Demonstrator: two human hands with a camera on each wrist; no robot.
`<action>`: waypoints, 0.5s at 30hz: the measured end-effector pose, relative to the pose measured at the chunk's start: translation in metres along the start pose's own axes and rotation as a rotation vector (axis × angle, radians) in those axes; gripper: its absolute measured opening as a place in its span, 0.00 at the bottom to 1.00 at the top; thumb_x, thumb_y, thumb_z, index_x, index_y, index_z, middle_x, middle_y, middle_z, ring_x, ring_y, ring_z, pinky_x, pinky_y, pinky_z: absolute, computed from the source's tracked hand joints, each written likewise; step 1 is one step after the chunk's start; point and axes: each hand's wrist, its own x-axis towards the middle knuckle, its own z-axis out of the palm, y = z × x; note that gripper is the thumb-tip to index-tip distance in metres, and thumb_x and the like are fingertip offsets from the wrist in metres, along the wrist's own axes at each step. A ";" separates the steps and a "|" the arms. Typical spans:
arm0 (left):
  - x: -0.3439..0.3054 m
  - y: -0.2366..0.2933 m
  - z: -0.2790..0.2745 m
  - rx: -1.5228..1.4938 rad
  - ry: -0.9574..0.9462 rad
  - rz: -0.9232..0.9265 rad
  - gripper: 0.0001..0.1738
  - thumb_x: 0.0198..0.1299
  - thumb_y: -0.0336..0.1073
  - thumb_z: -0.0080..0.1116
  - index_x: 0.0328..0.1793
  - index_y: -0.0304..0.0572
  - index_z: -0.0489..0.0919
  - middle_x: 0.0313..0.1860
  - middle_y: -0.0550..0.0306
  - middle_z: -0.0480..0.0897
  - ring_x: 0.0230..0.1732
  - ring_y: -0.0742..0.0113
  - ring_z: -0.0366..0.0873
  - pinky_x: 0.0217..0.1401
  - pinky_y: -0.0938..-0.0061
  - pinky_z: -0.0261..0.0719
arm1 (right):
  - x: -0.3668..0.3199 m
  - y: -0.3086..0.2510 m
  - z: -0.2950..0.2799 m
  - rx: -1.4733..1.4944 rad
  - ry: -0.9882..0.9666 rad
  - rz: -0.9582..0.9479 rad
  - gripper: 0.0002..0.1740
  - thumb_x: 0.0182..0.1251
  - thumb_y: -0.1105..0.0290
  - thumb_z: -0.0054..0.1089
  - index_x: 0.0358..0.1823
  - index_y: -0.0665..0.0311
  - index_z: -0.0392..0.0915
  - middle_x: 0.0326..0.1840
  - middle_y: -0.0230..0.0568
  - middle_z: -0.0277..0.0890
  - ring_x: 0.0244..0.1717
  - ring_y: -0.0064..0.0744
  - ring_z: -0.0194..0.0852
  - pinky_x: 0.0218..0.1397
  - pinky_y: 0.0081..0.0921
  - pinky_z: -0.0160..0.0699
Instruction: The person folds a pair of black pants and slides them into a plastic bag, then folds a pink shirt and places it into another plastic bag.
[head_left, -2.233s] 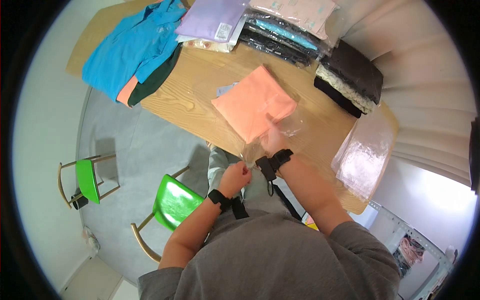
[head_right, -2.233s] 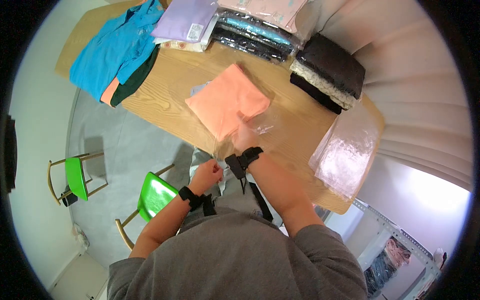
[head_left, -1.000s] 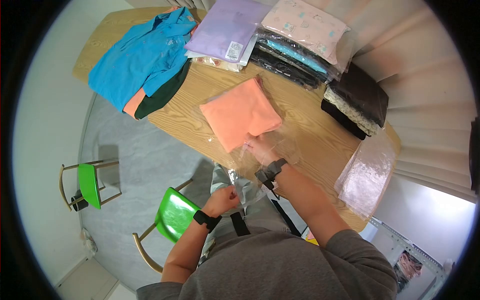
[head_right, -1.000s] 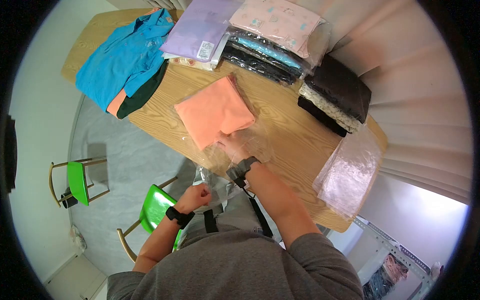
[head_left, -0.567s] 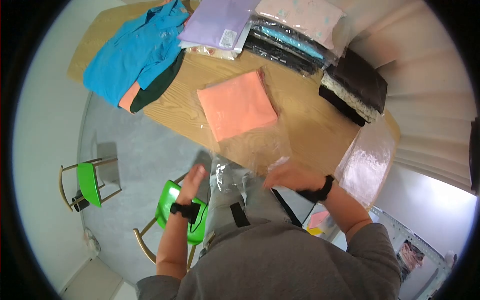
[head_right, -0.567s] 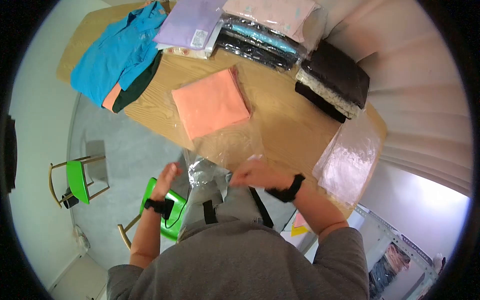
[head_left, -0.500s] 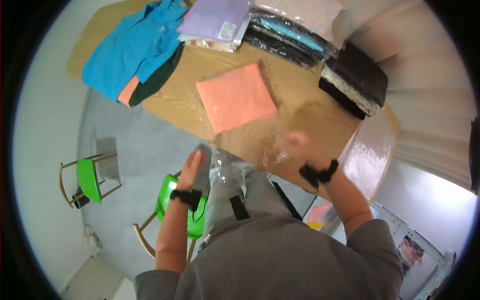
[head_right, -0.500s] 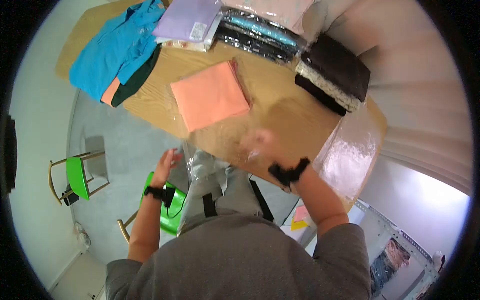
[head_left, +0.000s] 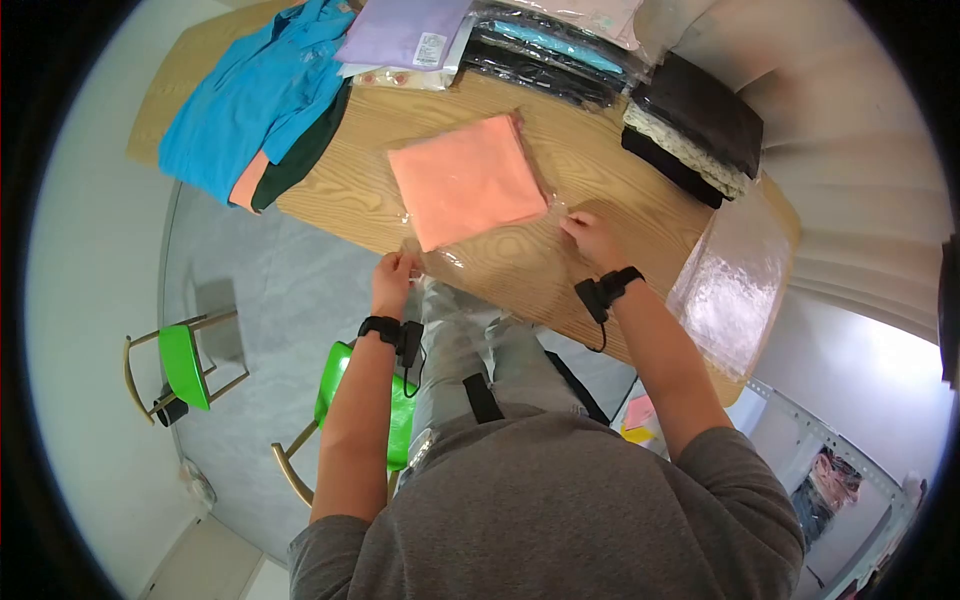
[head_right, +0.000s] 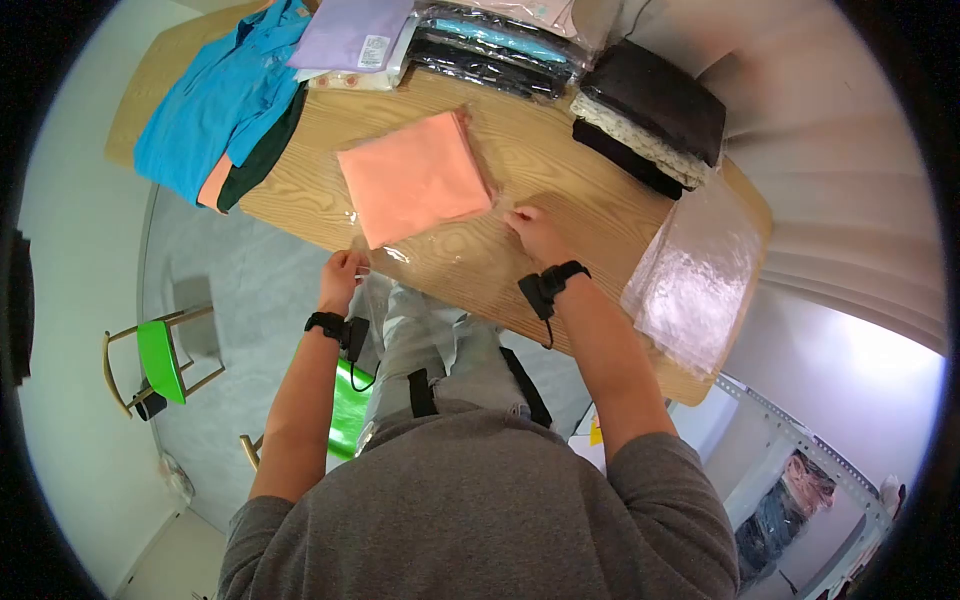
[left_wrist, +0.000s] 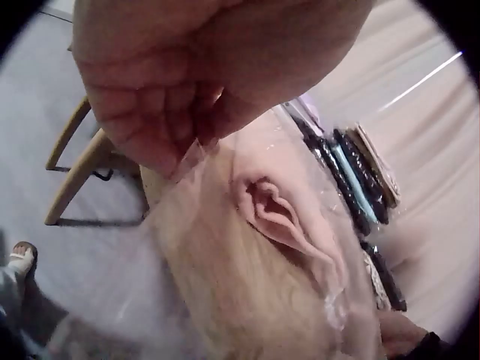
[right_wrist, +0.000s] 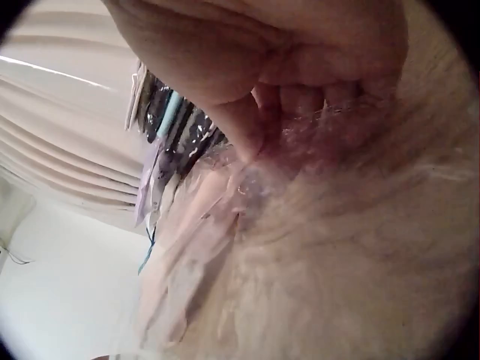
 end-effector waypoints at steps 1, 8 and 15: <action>-0.001 0.003 0.003 0.085 0.000 0.033 0.14 0.66 0.40 0.45 0.39 0.38 0.76 0.29 0.61 0.81 0.27 0.72 0.76 0.30 0.78 0.72 | -0.003 0.009 -0.007 0.001 0.004 0.000 0.16 0.64 0.60 0.57 0.36 0.70 0.78 0.30 0.35 0.79 0.32 0.24 0.74 0.37 0.21 0.70; 0.000 -0.002 0.036 -0.060 -0.028 0.042 0.15 0.64 0.39 0.48 0.33 0.32 0.76 0.23 0.55 0.80 0.23 0.69 0.76 0.27 0.73 0.73 | -0.053 0.051 -0.033 0.133 0.173 0.056 0.15 0.64 0.62 0.56 0.33 0.69 0.78 0.27 0.31 0.76 0.30 0.22 0.69 0.35 0.21 0.68; -0.003 -0.009 0.051 0.439 0.059 0.367 0.15 0.65 0.39 0.47 0.35 0.33 0.77 0.20 0.51 0.77 0.22 0.65 0.75 0.26 0.69 0.70 | -0.056 0.073 -0.031 0.177 0.260 0.018 0.13 0.66 0.63 0.55 0.34 0.67 0.78 0.25 0.29 0.74 0.29 0.19 0.67 0.36 0.18 0.67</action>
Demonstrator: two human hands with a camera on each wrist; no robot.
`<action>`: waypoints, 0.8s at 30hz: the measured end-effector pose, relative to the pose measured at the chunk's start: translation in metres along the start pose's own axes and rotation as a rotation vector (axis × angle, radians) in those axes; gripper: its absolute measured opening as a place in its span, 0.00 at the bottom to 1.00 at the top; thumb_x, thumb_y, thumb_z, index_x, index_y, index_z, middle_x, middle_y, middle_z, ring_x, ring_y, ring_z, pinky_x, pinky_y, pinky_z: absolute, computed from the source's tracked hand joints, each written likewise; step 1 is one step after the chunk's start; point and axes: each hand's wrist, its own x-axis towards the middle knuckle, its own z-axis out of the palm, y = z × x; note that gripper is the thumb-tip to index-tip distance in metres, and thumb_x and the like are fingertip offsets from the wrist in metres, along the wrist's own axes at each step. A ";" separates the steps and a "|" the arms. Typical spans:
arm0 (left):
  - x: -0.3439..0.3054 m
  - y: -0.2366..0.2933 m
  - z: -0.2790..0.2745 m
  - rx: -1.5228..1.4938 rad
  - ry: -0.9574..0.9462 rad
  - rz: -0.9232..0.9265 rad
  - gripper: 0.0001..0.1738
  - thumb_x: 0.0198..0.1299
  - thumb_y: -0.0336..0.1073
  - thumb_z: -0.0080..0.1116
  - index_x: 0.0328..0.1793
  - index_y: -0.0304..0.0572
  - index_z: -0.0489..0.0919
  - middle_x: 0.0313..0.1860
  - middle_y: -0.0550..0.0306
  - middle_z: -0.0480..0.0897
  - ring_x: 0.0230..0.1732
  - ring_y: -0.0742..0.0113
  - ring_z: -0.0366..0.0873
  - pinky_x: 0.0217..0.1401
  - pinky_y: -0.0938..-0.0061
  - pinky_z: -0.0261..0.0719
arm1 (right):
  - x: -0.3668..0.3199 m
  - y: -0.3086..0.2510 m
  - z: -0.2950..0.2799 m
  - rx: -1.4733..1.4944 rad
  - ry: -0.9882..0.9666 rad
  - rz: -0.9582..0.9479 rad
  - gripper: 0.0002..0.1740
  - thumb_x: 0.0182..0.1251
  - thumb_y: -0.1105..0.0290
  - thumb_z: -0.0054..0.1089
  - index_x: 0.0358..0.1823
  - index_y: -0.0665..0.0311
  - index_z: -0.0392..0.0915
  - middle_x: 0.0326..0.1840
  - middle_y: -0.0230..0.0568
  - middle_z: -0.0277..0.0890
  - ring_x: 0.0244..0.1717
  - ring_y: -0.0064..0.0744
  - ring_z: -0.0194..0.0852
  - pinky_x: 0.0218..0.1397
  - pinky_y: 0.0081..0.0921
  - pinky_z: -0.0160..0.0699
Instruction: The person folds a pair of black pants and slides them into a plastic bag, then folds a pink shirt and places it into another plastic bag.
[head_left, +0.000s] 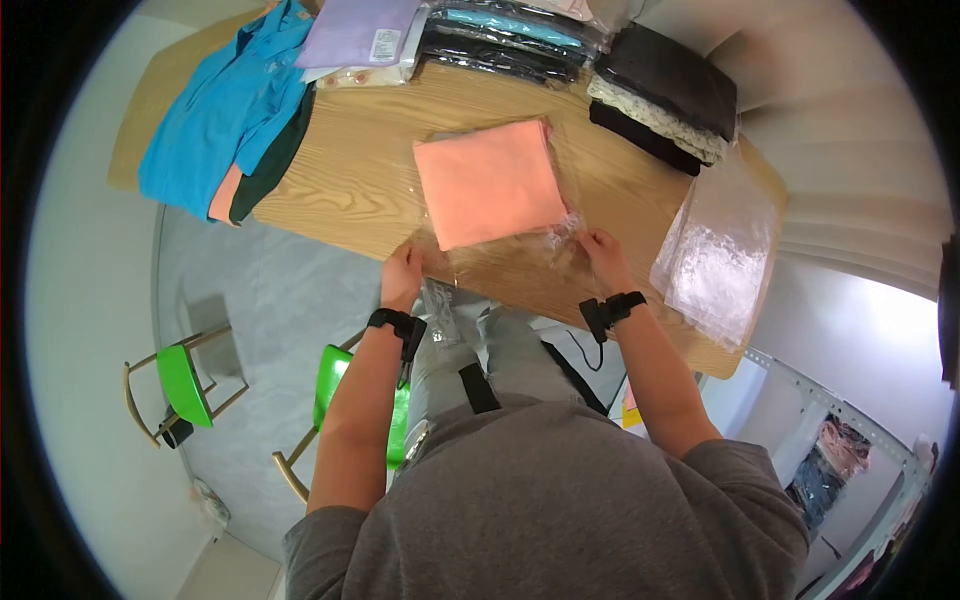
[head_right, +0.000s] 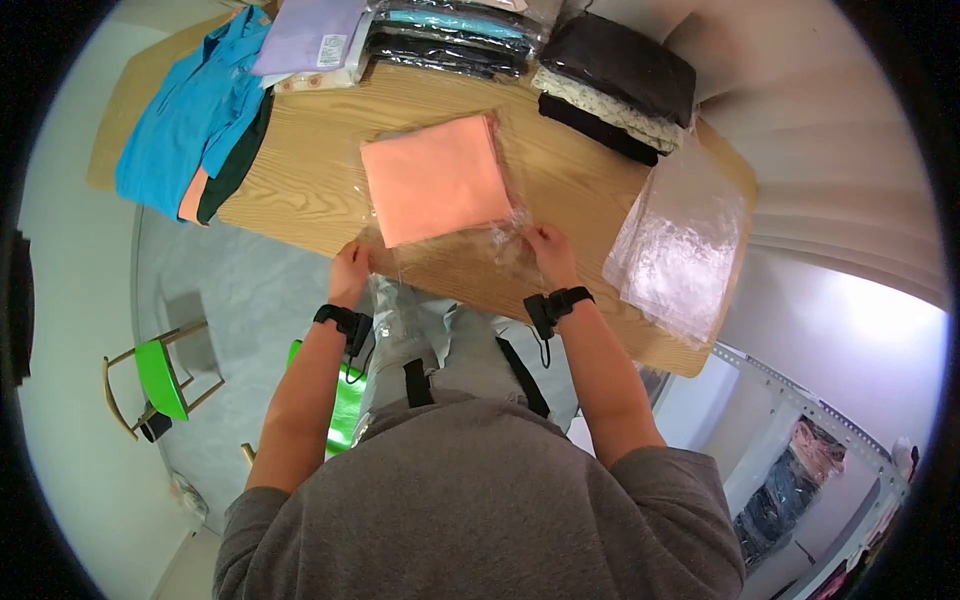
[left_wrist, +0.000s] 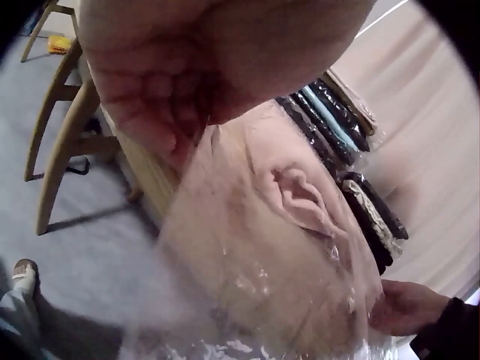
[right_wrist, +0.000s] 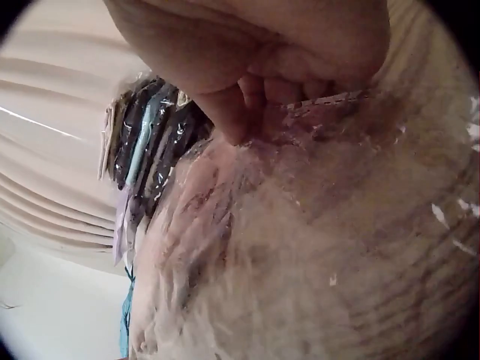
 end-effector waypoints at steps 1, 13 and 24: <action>0.003 -0.003 0.000 -0.041 -0.011 -0.011 0.15 0.65 0.39 0.47 0.37 0.34 0.78 0.20 0.51 0.77 0.21 0.63 0.75 0.26 0.68 0.70 | -0.002 -0.004 -0.001 0.005 0.008 0.003 0.13 0.66 0.63 0.55 0.34 0.67 0.78 0.25 0.29 0.74 0.29 0.19 0.67 0.36 0.18 0.67; -0.013 0.009 -0.054 0.411 0.245 0.567 0.23 0.59 0.29 0.49 0.62 0.42 0.69 0.56 0.44 0.74 0.51 0.53 0.75 0.48 0.63 0.74 | -0.011 0.012 -0.038 -0.381 0.088 -0.228 0.16 0.64 0.70 0.55 0.50 0.71 0.72 0.45 0.46 0.76 0.41 0.38 0.75 0.45 0.30 0.73; -0.017 0.008 -0.048 0.782 -0.212 0.910 0.30 0.55 0.29 0.53 0.67 0.52 0.68 0.70 0.64 0.64 0.71 0.62 0.59 0.67 0.63 0.63 | -0.021 -0.034 -0.029 -1.184 -0.225 -1.003 0.29 0.54 0.71 0.57 0.61 0.46 0.69 0.71 0.34 0.57 0.70 0.37 0.54 0.69 0.40 0.56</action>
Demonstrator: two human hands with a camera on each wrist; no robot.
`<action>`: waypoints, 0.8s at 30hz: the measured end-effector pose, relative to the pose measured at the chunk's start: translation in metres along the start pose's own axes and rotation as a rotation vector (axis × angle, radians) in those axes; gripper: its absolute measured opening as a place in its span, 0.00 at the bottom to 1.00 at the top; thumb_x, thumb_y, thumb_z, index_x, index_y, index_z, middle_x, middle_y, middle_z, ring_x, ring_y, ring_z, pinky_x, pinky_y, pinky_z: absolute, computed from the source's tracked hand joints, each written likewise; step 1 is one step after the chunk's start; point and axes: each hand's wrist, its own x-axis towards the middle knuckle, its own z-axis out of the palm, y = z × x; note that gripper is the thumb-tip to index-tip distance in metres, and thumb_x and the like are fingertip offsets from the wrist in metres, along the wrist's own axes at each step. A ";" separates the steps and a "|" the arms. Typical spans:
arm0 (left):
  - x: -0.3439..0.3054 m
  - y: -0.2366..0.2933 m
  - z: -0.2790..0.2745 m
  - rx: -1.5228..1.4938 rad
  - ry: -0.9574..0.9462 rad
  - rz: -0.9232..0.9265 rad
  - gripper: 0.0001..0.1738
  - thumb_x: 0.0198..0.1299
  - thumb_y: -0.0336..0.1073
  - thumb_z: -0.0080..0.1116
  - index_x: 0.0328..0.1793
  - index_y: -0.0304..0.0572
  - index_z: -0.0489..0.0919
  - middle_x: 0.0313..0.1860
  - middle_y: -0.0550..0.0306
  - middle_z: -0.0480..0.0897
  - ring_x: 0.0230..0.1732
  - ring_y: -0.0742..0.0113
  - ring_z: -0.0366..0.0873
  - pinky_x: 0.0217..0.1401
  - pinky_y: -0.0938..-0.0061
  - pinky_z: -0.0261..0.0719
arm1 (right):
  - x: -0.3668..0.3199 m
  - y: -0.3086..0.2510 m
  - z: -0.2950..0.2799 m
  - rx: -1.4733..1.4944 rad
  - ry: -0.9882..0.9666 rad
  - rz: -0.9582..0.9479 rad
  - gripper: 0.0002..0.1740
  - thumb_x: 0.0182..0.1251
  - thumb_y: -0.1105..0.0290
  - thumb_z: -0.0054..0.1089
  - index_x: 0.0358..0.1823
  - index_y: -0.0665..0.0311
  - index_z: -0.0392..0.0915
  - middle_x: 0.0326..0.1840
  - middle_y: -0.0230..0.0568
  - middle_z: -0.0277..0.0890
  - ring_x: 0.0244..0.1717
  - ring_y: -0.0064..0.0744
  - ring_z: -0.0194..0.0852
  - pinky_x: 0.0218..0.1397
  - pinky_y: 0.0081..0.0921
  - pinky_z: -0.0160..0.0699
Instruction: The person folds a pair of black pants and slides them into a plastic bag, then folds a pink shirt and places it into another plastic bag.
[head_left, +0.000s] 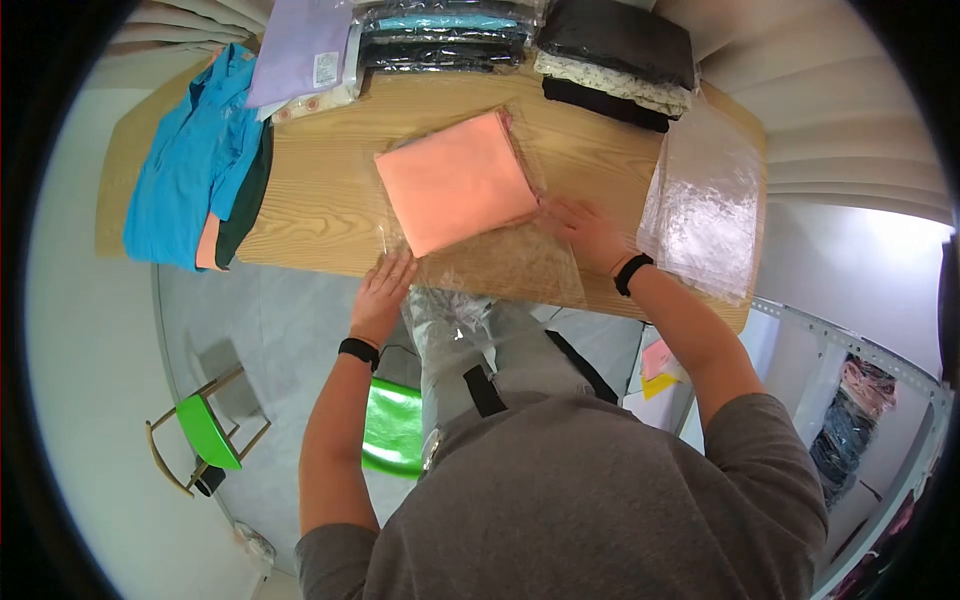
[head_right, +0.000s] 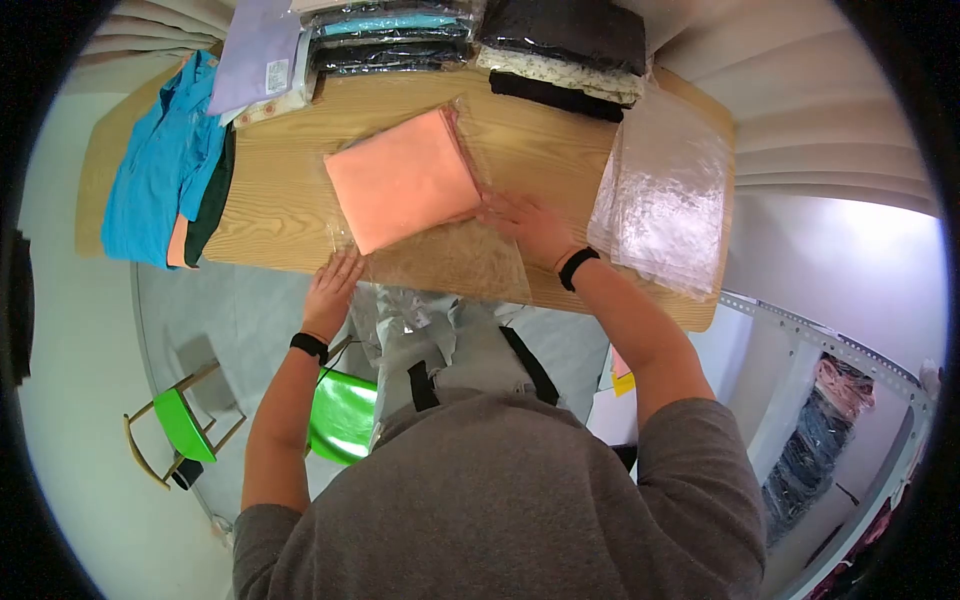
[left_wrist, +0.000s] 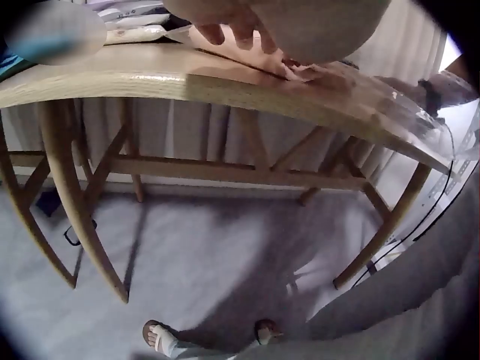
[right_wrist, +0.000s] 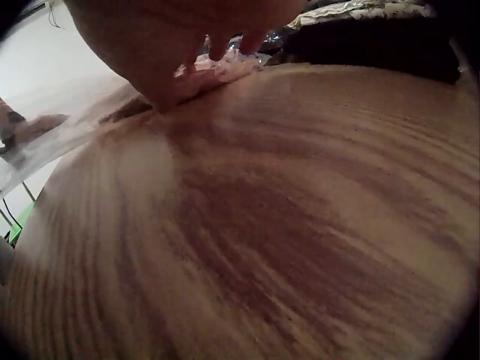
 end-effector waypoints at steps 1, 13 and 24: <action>0.000 0.000 0.000 -0.018 -0.006 0.008 0.29 0.55 0.30 0.54 0.67 0.52 0.68 0.70 0.65 0.65 0.71 0.64 0.60 0.67 0.64 0.63 | 0.001 0.000 0.000 -0.001 0.002 0.001 0.29 0.54 0.71 0.57 0.61 0.46 0.69 0.71 0.34 0.57 0.70 0.37 0.54 0.69 0.40 0.56; -0.003 -0.017 -0.006 -0.733 0.001 -0.151 0.19 0.52 0.27 0.61 0.53 0.42 0.79 0.56 0.55 0.78 0.65 0.54 0.68 0.65 0.63 0.68 | -0.005 0.010 0.015 0.632 -0.008 0.260 0.14 0.64 0.68 0.54 0.49 0.57 0.80 0.57 0.47 0.73 0.62 0.47 0.64 0.65 0.36 0.63; -0.005 -0.010 0.014 -1.399 0.216 -0.867 0.15 0.65 0.39 0.53 0.33 0.35 0.82 0.29 0.61 0.81 0.33 0.76 0.74 0.41 0.79 0.71 | 0.000 -0.007 0.024 1.109 0.099 0.750 0.12 0.65 0.65 0.55 0.36 0.68 0.81 0.31 0.32 0.79 0.33 0.21 0.71 0.40 0.21 0.71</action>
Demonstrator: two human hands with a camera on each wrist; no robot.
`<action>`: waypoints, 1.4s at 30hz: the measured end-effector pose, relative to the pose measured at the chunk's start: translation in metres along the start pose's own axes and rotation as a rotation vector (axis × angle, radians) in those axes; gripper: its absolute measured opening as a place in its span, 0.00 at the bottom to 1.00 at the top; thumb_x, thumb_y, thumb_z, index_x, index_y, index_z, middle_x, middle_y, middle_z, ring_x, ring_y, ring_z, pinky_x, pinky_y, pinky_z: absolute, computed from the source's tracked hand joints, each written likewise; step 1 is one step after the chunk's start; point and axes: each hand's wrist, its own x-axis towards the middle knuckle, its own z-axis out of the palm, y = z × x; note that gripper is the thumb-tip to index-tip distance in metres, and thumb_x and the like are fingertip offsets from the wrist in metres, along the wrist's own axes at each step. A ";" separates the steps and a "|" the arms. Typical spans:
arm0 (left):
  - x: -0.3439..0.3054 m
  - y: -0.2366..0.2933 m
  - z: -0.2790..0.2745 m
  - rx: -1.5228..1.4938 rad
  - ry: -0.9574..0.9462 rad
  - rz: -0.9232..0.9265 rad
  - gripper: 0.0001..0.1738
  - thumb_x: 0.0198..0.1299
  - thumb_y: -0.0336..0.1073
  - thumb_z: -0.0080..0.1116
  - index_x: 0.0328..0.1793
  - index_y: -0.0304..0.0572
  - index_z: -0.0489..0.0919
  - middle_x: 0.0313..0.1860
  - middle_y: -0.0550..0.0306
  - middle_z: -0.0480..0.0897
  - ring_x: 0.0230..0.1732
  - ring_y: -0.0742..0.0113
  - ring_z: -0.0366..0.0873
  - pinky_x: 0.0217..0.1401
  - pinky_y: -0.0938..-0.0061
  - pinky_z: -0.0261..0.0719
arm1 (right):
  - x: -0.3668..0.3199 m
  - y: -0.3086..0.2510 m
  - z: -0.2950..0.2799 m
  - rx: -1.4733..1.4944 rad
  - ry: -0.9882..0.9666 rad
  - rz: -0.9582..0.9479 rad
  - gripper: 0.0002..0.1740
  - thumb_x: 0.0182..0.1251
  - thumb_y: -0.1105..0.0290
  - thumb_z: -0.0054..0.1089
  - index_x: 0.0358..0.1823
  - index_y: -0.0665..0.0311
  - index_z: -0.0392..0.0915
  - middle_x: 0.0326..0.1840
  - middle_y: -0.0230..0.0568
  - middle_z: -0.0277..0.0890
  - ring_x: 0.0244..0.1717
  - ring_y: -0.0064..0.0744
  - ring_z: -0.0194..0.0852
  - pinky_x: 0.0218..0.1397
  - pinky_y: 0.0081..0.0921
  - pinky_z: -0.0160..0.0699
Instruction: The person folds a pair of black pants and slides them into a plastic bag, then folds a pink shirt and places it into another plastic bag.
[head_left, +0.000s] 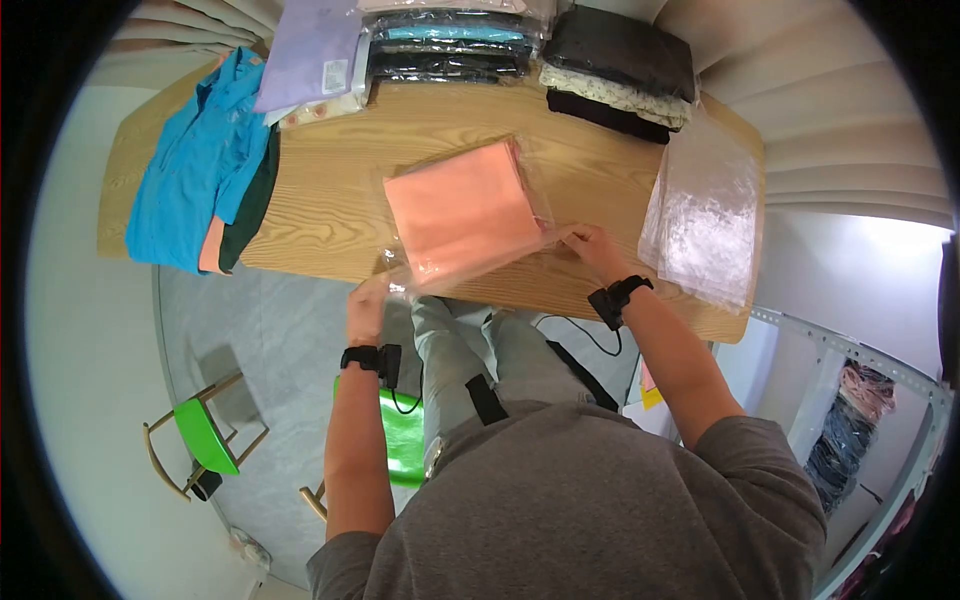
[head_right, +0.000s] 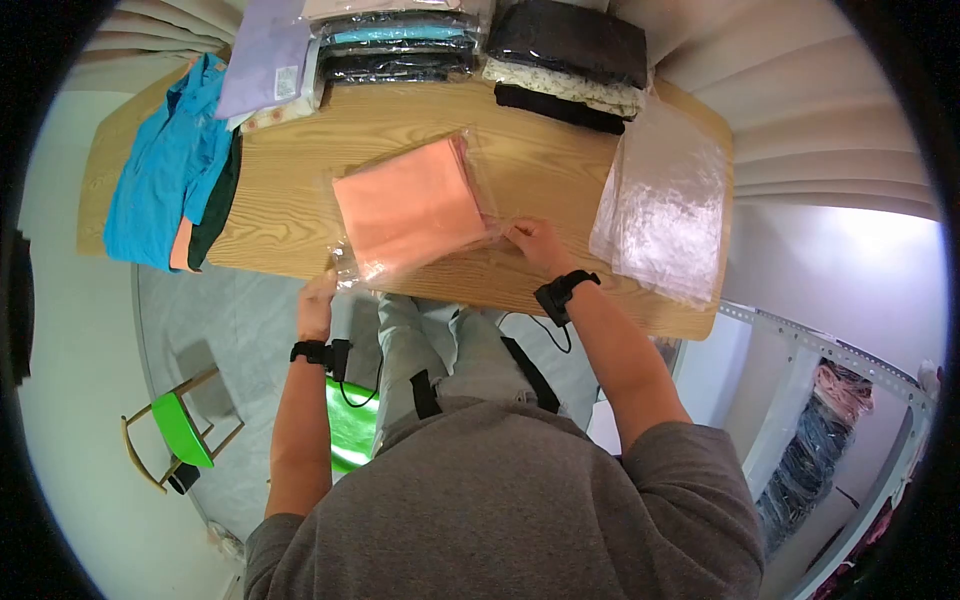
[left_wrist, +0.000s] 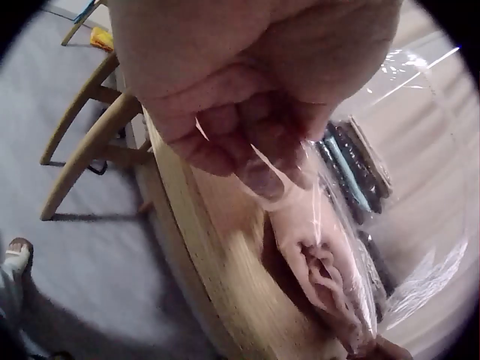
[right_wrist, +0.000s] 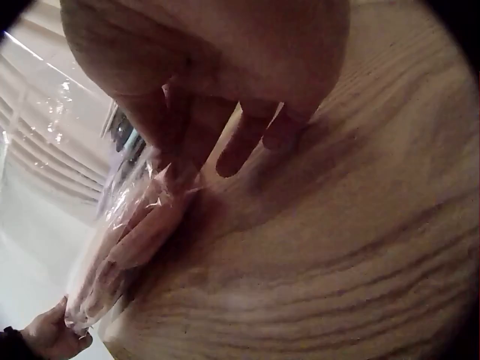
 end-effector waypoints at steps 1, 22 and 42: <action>0.003 -0.001 0.003 0.020 0.081 0.054 0.18 0.67 0.42 0.51 0.32 0.36 0.81 0.26 0.64 0.78 0.31 0.77 0.71 0.40 0.78 0.70 | 0.002 0.006 0.004 -0.001 0.000 -0.004 0.12 0.65 0.65 0.55 0.36 0.68 0.81 0.31 0.32 0.79 0.33 0.21 0.71 0.40 0.21 0.71; 0.015 0.009 0.026 0.163 0.278 -0.072 0.16 0.67 0.40 0.48 0.33 0.33 0.76 0.27 0.54 0.77 0.30 0.67 0.73 0.36 0.70 0.72 | 0.003 -0.070 0.118 -0.819 0.265 -0.663 0.26 0.62 0.59 0.52 0.61 0.56 0.68 0.68 0.43 0.61 0.72 0.43 0.49 0.71 0.42 0.46; 0.068 0.068 0.091 1.302 -0.104 0.776 0.36 0.57 0.53 0.51 0.70 0.48 0.62 0.72 0.50 0.59 0.73 0.51 0.53 0.70 0.43 0.45 | 0.063 -0.075 0.105 -0.988 0.209 -0.686 0.25 0.65 0.53 0.48 0.63 0.49 0.68 0.69 0.43 0.59 0.72 0.45 0.50 0.73 0.50 0.41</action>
